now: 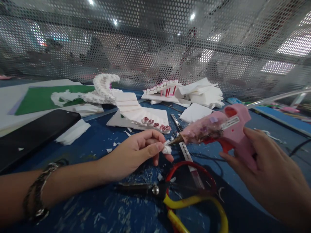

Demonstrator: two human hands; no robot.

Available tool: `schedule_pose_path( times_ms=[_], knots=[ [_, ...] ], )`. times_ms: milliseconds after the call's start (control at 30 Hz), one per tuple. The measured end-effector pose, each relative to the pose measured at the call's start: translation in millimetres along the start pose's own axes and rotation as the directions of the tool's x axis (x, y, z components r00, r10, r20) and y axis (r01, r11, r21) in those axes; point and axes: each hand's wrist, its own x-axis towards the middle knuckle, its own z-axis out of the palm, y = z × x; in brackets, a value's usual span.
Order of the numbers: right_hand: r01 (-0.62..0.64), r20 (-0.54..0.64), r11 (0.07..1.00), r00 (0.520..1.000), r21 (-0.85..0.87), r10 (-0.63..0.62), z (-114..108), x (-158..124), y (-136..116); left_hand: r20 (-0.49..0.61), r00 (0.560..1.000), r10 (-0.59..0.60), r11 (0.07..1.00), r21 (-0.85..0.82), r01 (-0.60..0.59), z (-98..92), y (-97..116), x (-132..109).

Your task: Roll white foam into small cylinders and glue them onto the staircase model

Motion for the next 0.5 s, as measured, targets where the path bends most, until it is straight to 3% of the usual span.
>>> schedule_pose_path(
  times_ms=[367, 500],
  knots=[
    [-0.068, 0.024, 0.995, 0.998, 0.069, 0.066, 0.8, -2.1, 0.3, -0.019, 1.000, 0.006, 1.000, 0.020, -0.006, -0.8, -0.7, -0.3],
    [-0.033, 0.012, 0.998, 0.999, 0.062, 0.032, 0.2, -1.0, 0.5, -0.017, 1.000, 0.013, 1.000, 0.015, -0.013, -1.2, -0.9, 0.2]
  ],
)
